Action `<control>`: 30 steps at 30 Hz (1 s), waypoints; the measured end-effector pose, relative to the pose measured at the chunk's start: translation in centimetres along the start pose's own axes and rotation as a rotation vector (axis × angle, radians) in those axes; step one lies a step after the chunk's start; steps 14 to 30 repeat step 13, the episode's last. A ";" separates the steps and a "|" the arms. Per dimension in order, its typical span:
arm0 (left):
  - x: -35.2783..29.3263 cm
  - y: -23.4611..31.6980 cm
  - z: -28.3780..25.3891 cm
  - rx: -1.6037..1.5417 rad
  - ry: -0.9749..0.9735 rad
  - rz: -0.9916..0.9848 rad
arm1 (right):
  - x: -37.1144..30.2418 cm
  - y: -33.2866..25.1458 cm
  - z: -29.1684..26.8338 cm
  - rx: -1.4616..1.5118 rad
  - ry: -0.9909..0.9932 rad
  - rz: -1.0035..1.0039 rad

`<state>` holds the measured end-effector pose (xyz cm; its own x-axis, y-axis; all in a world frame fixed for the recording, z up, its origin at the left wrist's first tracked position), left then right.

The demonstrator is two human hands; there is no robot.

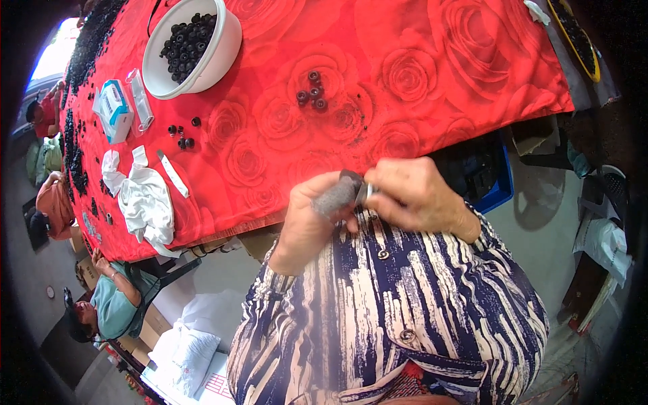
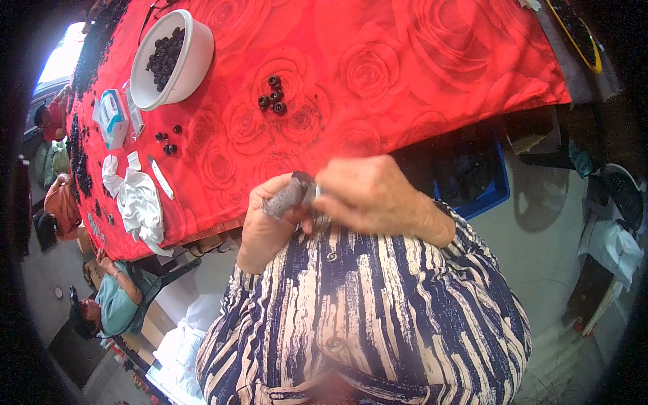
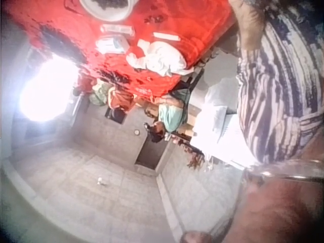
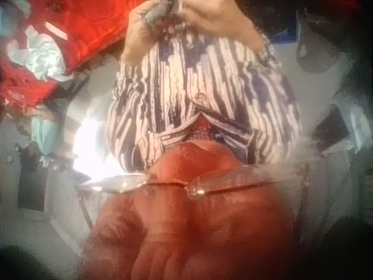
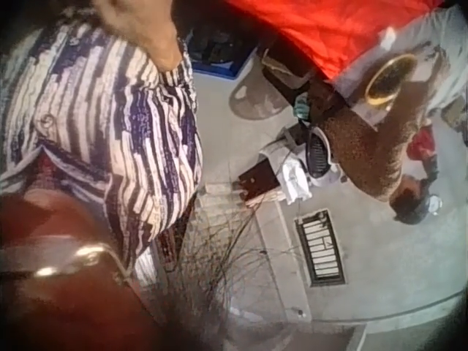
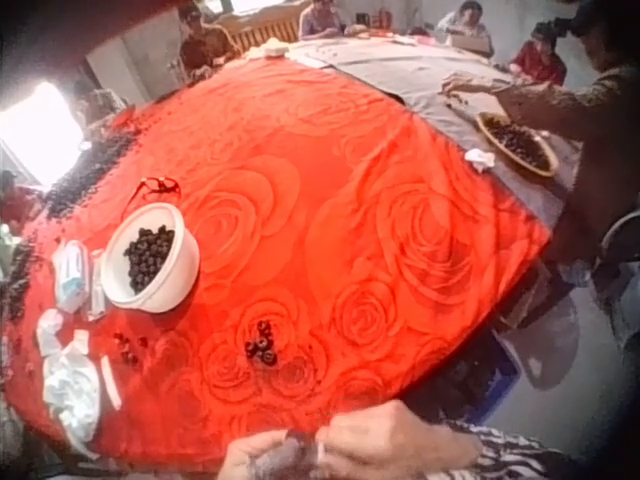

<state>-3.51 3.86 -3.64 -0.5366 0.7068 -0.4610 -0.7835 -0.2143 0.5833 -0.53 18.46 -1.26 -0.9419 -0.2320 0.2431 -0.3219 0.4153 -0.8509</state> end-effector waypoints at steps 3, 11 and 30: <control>-0.6 0.7 0.1 -0.006 0.213 0.089 | -0.3 -1.5 0.7 0.037 -0.089 -0.118; 0.7 -0.3 0.5 -0.212 -0.117 -0.205 | 0.9 -1.6 -0.7 -0.177 0.258 -0.226; 0.6 0.1 0.5 -0.235 -0.158 -0.121 | 1.1 -2.3 -0.8 -0.234 0.344 -0.363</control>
Point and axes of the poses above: each hand's wrist, its own x-axis towards the middle knuckle, its own z-axis out of the palm, y = z × x, the point moved 5 cm from there along x, towards the middle knuckle, and after that the axes turned 2 degrees about -y, right-handed, at the moved point
